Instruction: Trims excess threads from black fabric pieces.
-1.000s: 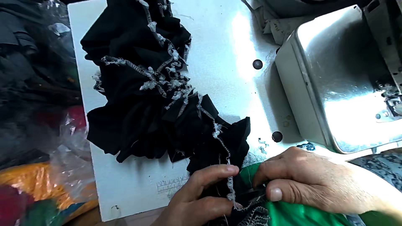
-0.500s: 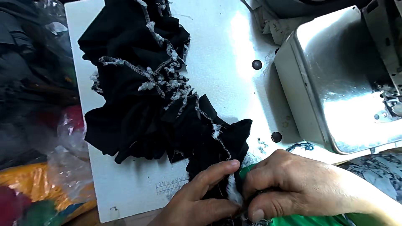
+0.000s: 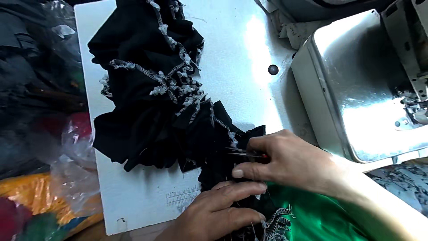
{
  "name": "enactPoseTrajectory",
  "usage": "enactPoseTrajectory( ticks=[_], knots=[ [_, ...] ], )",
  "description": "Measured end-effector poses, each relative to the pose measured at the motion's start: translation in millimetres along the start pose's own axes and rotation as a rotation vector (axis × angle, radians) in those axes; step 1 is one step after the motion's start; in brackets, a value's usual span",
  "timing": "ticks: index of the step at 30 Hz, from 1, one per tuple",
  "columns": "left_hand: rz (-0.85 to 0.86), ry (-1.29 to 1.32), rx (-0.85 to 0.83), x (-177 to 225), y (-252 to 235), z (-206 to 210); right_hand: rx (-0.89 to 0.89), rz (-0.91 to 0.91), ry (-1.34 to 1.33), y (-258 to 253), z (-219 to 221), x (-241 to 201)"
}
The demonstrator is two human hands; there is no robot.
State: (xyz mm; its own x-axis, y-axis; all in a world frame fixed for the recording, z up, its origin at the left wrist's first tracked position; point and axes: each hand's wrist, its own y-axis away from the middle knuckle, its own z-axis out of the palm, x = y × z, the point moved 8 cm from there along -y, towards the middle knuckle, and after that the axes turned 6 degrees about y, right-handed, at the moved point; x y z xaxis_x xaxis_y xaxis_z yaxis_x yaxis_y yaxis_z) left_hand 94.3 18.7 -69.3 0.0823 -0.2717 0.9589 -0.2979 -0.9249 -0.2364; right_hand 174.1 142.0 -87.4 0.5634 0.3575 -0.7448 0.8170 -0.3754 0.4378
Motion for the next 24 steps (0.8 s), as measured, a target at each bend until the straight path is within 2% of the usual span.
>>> enactPoseTrajectory(
  ticks=[2,5,10,15,19,24],
  knots=[
    [0.015,-0.01,-0.016,0.5,-1.2,0.5,-0.111,0.044,0.117,-8.5,9.5,0.4],
    [0.022,-0.016,-0.015,0.2,-1.3,0.2,-0.141,-0.063,0.18,-12.6,12.6,-4.1],
    [0.018,-0.035,0.04,-0.1,2.5,-4.0,0.106,-0.237,0.037,0.3,-19.6,-11.8],
    [0.023,0.092,0.209,3.0,8.4,-18.8,0.239,-0.32,-0.119,17.3,-36.7,-11.9],
    [-0.006,0.14,0.213,4.3,3.7,-26.2,0.25,-0.42,-0.143,26.2,-25.3,-14.0],
    [-0.006,0.086,0.194,0.3,-3.6,-22.9,0.164,-0.414,-0.28,30.9,-10.5,-12.9]
  ],
)
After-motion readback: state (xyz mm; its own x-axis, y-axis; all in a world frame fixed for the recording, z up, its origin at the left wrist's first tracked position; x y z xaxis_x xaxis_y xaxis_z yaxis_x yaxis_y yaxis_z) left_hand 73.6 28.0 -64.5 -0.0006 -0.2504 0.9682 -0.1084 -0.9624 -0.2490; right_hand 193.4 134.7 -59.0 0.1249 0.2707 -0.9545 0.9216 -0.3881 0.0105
